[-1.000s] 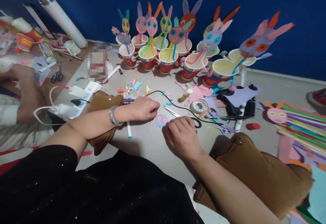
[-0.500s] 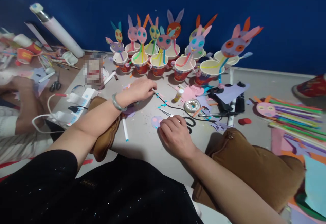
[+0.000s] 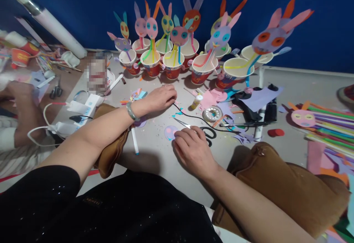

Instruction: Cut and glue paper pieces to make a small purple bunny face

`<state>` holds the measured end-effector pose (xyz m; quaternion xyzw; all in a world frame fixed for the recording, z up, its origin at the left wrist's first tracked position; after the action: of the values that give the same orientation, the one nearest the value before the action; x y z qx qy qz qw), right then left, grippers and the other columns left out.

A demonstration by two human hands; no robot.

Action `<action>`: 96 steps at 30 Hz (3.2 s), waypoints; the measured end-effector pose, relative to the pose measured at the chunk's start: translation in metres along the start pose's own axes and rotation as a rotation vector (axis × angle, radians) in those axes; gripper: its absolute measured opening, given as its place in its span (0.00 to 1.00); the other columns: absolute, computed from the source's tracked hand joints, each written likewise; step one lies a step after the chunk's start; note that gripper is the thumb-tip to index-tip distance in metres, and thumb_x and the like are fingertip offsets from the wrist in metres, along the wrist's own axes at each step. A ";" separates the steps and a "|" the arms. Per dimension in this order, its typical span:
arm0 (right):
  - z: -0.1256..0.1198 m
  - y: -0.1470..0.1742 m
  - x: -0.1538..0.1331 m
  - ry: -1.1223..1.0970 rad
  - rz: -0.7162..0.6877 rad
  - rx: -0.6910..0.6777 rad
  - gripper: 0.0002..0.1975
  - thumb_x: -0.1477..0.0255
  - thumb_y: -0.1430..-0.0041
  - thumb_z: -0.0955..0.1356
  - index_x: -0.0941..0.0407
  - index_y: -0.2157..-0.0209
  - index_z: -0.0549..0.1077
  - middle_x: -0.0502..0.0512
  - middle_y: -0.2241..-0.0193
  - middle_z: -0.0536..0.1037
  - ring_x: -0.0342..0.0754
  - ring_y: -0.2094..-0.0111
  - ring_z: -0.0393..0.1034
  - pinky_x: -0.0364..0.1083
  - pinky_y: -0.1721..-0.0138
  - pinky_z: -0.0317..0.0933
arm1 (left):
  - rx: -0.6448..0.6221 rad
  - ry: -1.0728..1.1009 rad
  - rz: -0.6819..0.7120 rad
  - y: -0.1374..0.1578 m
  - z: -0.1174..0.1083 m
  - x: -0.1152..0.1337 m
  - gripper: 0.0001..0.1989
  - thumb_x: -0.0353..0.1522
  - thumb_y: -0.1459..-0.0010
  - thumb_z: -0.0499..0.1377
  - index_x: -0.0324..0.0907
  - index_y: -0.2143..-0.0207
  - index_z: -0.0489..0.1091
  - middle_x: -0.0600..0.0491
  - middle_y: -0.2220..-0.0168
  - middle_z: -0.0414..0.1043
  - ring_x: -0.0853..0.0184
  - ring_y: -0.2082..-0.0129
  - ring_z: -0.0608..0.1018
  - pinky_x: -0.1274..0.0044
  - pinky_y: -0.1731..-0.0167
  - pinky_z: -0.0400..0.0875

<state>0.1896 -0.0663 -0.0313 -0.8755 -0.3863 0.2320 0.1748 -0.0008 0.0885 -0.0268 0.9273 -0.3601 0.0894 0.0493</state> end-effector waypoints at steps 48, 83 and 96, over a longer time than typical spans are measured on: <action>-0.004 0.002 -0.003 -0.129 -0.128 -0.042 0.06 0.78 0.36 0.68 0.55 0.60 0.75 0.52 0.65 0.83 0.47 0.63 0.76 0.55 0.44 0.63 | -0.044 0.302 -0.181 0.001 -0.034 -0.039 0.07 0.26 0.48 0.58 0.37 0.69 0.77 0.49 0.69 0.78 0.69 0.71 0.73 0.76 0.65 0.65; -0.002 -0.002 -0.005 -0.121 -0.152 -0.039 0.05 0.78 0.34 0.67 0.55 0.61 0.73 0.52 0.66 0.82 0.47 0.64 0.75 0.53 0.47 0.64 | -0.026 0.309 -0.150 -0.010 -0.011 -0.024 0.06 0.27 0.37 0.54 0.39 0.67 0.69 0.48 0.63 0.73 0.65 0.63 0.72 0.73 0.60 0.65; -0.006 -0.002 -0.002 -0.180 -0.034 -0.005 0.04 0.78 0.35 0.69 0.55 0.64 0.72 0.51 0.70 0.80 0.45 0.68 0.74 0.52 0.45 0.63 | -0.086 0.932 -0.258 -0.004 -0.018 -0.015 0.07 0.23 0.42 0.56 0.41 0.71 0.62 0.56 0.74 0.71 0.74 0.76 0.70 0.77 0.71 0.64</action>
<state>0.1902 -0.0672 -0.0246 -0.8448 -0.4159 0.3058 0.1409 -0.0112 0.1034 -0.0125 0.8227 -0.1851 0.4734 0.2543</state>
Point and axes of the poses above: each hand's wrist, its own y-axis away from the middle knuckle, its own z-axis out of the palm, x = y × z, the point moved 1 cm from there along -y, towards the middle knuckle
